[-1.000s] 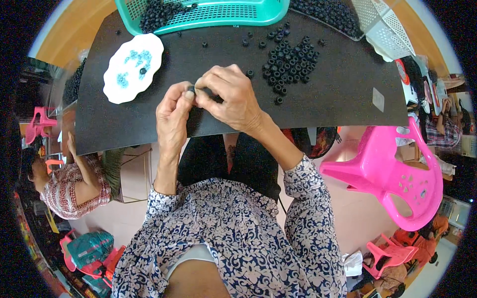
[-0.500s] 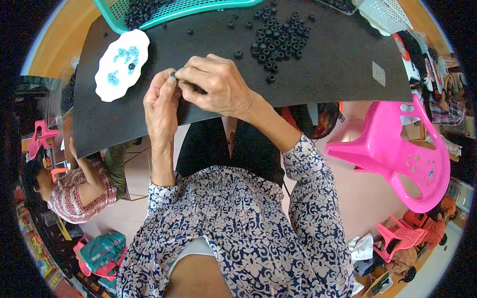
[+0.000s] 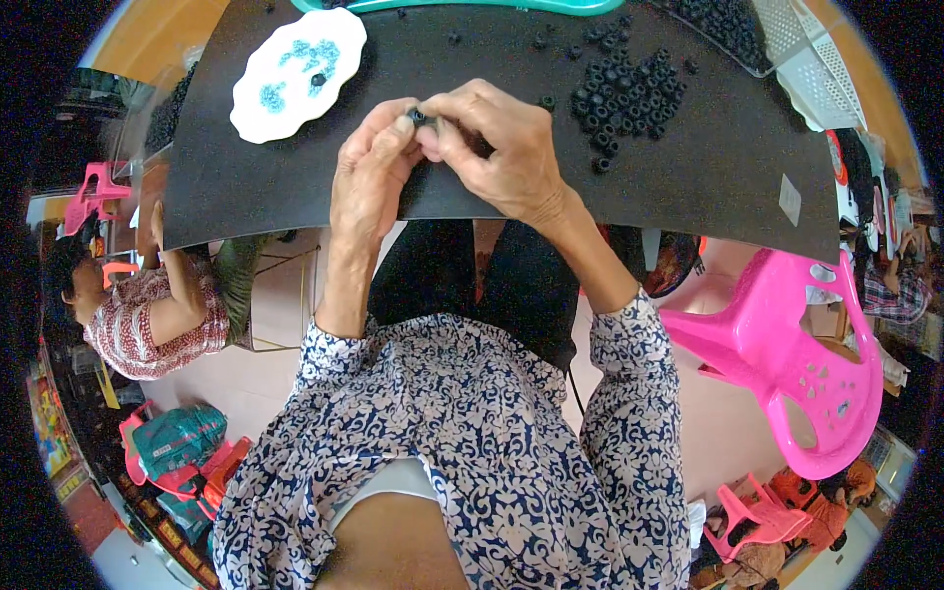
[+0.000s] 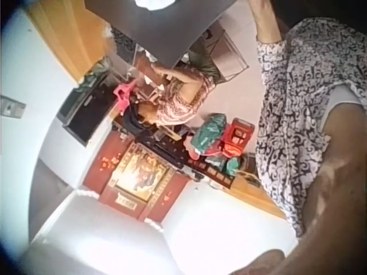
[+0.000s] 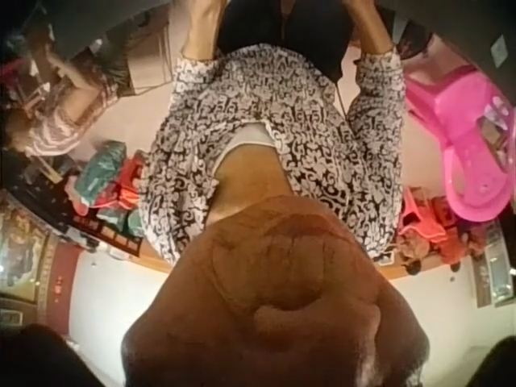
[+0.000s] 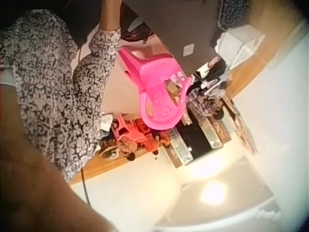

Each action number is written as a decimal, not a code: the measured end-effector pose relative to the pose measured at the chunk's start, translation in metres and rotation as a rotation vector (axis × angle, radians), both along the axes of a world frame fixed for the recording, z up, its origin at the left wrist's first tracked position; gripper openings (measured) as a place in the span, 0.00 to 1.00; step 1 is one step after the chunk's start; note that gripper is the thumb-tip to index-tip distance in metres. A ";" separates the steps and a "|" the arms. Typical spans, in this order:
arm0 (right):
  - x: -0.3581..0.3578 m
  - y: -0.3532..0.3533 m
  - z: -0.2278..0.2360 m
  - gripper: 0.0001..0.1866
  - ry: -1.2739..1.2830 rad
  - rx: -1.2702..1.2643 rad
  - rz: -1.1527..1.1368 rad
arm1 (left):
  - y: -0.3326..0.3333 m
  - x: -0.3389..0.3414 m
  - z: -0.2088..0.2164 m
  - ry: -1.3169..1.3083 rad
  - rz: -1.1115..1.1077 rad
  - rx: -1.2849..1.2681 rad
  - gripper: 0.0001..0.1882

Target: Assemble small black rubber components by inserting blue pins or beads into them by hand.

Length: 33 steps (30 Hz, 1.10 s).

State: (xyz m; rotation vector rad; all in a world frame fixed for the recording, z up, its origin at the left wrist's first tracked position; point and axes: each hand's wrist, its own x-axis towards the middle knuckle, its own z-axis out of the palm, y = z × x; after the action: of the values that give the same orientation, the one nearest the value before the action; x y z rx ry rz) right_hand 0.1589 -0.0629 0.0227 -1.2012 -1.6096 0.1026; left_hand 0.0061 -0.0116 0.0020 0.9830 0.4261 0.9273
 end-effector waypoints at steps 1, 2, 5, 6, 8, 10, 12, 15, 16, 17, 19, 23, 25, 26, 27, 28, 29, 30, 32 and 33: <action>0.000 0.000 0.001 0.09 -0.007 0.003 0.001 | 0.000 0.000 -0.001 -0.005 0.001 -0.017 0.12; -0.001 0.000 0.001 0.11 -0.006 0.006 0.012 | 0.000 0.000 -0.001 -0.010 0.002 -0.033 0.12; -0.002 -0.002 0.001 0.12 -0.053 0.016 0.014 | -0.004 0.001 -0.001 0.047 0.051 0.016 0.11; -0.002 -0.002 0.001 0.12 -0.032 0.004 0.023 | -0.004 0.001 -0.002 0.040 0.052 0.011 0.11; -0.003 -0.004 0.002 0.13 0.018 -0.035 0.036 | -0.004 0.001 -0.002 0.057 0.052 0.033 0.11; 0.001 -0.002 -0.001 0.13 0.063 -0.056 0.029 | -0.004 0.001 -0.002 0.073 0.055 0.053 0.10; 0.006 -0.001 0.001 0.13 0.106 -0.079 0.024 | -0.003 0.001 -0.001 0.112 0.047 0.070 0.10; 0.013 0.010 0.020 0.12 -0.059 -0.148 -0.128 | -0.003 0.002 -0.001 0.119 0.053 0.055 0.10; 0.018 0.021 0.027 0.12 -0.145 -0.142 -0.155 | -0.003 0.001 0.000 0.133 0.056 0.050 0.10; 0.026 0.034 0.031 0.12 -0.231 -0.137 -0.187 | -0.003 0.001 0.000 0.127 0.055 0.047 0.10; 0.039 0.065 0.029 0.13 -0.300 -0.120 -0.167 | -0.002 -0.001 -0.001 0.129 0.072 0.079 0.10; 0.054 0.104 0.019 0.15 -0.618 -0.213 -0.149 | -0.004 -0.002 0.001 0.110 0.009 0.057 0.12; 0.051 0.111 0.015 0.12 -0.728 -0.417 -0.189 | -0.006 -0.001 0.003 0.098 0.050 0.086 0.10; 0.048 0.111 0.013 0.12 -0.731 -0.419 -0.180 | -0.006 -0.002 0.003 0.098 0.057 0.081 0.10; 0.045 0.109 0.012 0.11 -0.717 -0.387 -0.195 | -0.006 -0.003 0.003 0.117 0.054 0.076 0.10; 0.043 0.105 0.012 0.11 -0.704 -0.355 -0.208 | -0.006 -0.004 0.003 0.136 0.052 0.070 0.10; 0.040 0.101 0.011 0.11 -0.704 -0.358 -0.203 | -0.007 -0.005 0.003 0.138 0.055 0.065 0.10; 0.039 0.095 0.011 0.13 -0.617 -0.350 -0.162 | -0.007 -0.006 0.003 0.127 0.069 0.076 0.10; 0.031 0.077 0.013 0.15 -0.527 -0.348 -0.124 | -0.007 -0.006 0.003 0.121 0.078 0.083 0.10; 0.023 0.066 0.015 0.14 -0.361 -0.378 -0.111 | -0.007 -0.007 0.002 0.111 0.090 0.067 0.10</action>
State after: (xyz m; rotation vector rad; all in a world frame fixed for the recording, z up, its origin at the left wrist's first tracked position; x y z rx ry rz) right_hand 0.1820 0.0028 0.0380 -1.6720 -1.8852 0.1280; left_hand -0.0004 -0.0181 0.0044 1.0870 0.5388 0.9758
